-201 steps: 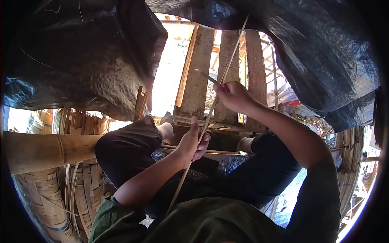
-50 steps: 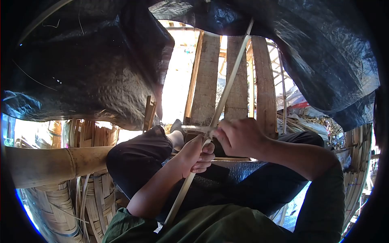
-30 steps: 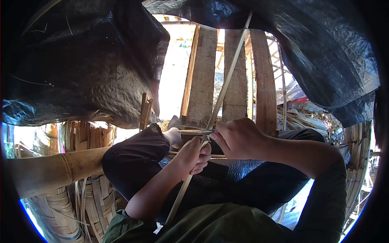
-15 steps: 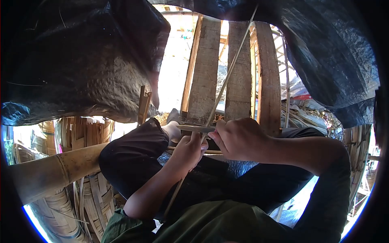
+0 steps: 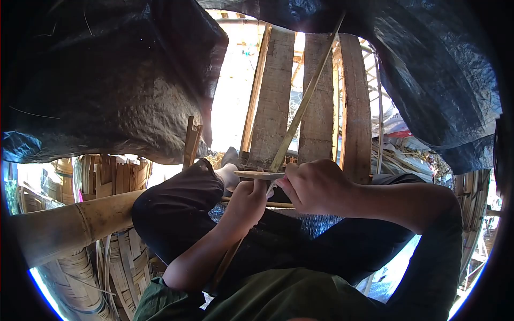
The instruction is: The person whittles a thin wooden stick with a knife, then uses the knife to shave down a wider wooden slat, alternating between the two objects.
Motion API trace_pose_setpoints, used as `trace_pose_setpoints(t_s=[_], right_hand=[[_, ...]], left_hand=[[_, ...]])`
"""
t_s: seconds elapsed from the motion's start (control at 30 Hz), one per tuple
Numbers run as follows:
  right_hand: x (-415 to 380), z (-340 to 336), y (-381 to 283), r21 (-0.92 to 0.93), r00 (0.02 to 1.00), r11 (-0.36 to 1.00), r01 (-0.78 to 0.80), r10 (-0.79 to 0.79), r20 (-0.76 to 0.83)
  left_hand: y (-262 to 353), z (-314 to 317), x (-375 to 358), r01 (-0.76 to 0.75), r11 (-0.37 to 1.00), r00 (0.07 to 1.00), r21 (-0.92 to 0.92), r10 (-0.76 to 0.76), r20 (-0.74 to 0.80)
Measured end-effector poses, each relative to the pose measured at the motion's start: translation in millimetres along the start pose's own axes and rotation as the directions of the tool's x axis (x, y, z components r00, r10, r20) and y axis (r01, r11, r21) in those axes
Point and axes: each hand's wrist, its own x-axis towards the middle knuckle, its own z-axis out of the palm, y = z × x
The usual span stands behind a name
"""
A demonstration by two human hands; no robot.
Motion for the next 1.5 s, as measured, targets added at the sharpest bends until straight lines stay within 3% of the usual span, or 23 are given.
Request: trace_pose_setpoints(t_s=[0.1, 0.2, 0.27, 0.37, 0.57, 0.6, 0.7, 0.73, 0.77, 0.87, 0.9, 0.93, 0.97, 1.0, 1.03, 1.07, 1.17, 1.2, 1.3, 1.37, 1.43, 1.47, 1.5], right_hand=[[0, -1, 0, 0.009, 1.000, 1.000, -0.026, 0.026, 0.001], [-1, -1, 3, 0.040, 0.999, 0.999, -0.036, 0.036, 0.024], [0, -2, 5, 0.052, 0.999, 0.998, -0.031, 0.029, 0.032], [1, -2, 8, -0.018, 0.994, 0.999, -0.042, 0.043, 0.099], [12, -6, 28, -0.032, 0.975, 0.978, -0.208, 0.210, 0.076], [6, -2, 24, -0.127, 0.999, 0.991, -0.035, 0.034, -0.006], [10, 1, 33, -0.068, 1.000, 0.998, -0.009, 0.010, 0.020], [16, -6, 41, 0.037, 0.985, 0.989, -0.141, 0.136, 0.109], [17, -6, 52, -0.008, 0.993, 0.993, -0.120, 0.120, -0.009], [11, -2, 45, 0.021, 0.985, 0.985, -0.174, 0.174, 0.003], [9, 4, 43, 0.011, 0.998, 0.999, -0.039, 0.040, -0.042], [8, 7, 44, -0.005, 0.992, 0.996, 0.095, -0.095, -0.085], [12, 2, 51, -0.001, 0.992, 0.996, 0.088, -0.088, -0.085], [17, -6, 61, 0.029, 0.998, 0.998, -0.059, 0.060, -0.027], [19, -13, 68, 0.043, 0.979, 0.978, -0.204, 0.203, 0.032], [19, -14, 72, 0.026, 0.983, 0.986, -0.162, 0.164, -0.083], [9, -4, 44, -0.028, 0.998, 0.998, -0.049, 0.050, 0.028], [9, 0, 44, -0.014, 1.000, 1.000, 0.016, -0.017, -0.026], [15, -1, 76, -0.002, 0.996, 0.996, -0.086, 0.086, -0.018], [15, -7, 73, 0.016, 0.986, 0.989, -0.147, 0.148, -0.079], [15, -8, 60, 0.007, 0.960, 0.964, -0.267, 0.265, 0.086], [10, -4, 54, -0.043, 0.991, 0.992, -0.116, 0.118, 0.062], [11, -2, 61, -0.044, 0.991, 0.992, -0.116, 0.119, 0.055]], left_hand=[[4, -1, -2, 0.081, 0.997, 0.996, -0.013, -0.081, 0.034], [-10, 3, 5, 0.032, 0.999, 0.999, -0.001, -0.032, 0.038], [-18, 5, 9, -0.154, 0.988, 0.988, -0.033, 0.155, 0.012], [-17, 7, 8, -0.173, 0.984, 0.985, -0.030, 0.172, -0.015], [-6, 8, 1, -0.006, 0.998, 0.998, 0.058, 0.003, 0.059], [-9, 7, 3, -0.009, 0.998, 0.998, 0.056, 0.005, 0.056], [-17, 1, 10, 0.072, 0.993, 0.992, -0.094, -0.062, 0.106], [-19, -1, 12, 0.054, 0.994, 0.994, -0.090, -0.045, 0.097], [-20, -1, 12, 0.037, 0.995, 0.996, -0.089, -0.029, 0.085], [-18, 6, 7, -0.008, 1.000, 0.997, -0.029, 0.010, 0.073], [-23, 6, 10, -0.013, 1.000, 0.997, -0.028, 0.015, 0.073], [-34, 7, 17, -0.136, 0.990, 0.986, -0.028, 0.138, 0.098], [-35, 9, 17, -0.250, 0.968, 0.960, -0.029, 0.251, 0.127], [-35, 10, 13, -0.237, 0.971, 0.961, -0.025, 0.239, 0.139], [-18, 10, 6, -0.020, 0.985, 0.982, -0.171, 0.052, 0.182], [-7, 10, 3, 0.190, 0.935, 0.963, -0.301, -0.117, 0.244], [-12, 7, 2, 0.229, 0.940, 0.935, -0.254, -0.139, 0.326], [-9, 6, 3, 0.222, 0.942, 0.937, -0.253, -0.134, 0.323], [-11, 7, 1, 0.320, 0.908, 0.906, -0.271, -0.210, 0.367], [-3, 2, 0, 0.402, 0.869, 0.838, -0.288, -0.222, 0.499], [-1, 0, -4, 0.404, 0.875, 0.837, -0.266, -0.237, 0.493], [-4, 0, -5, 0.430, 0.864, 0.822, -0.263, -0.253, 0.511], [-4, -1, -5, 0.453, 0.853, 0.805, -0.259, -0.268, 0.529]])
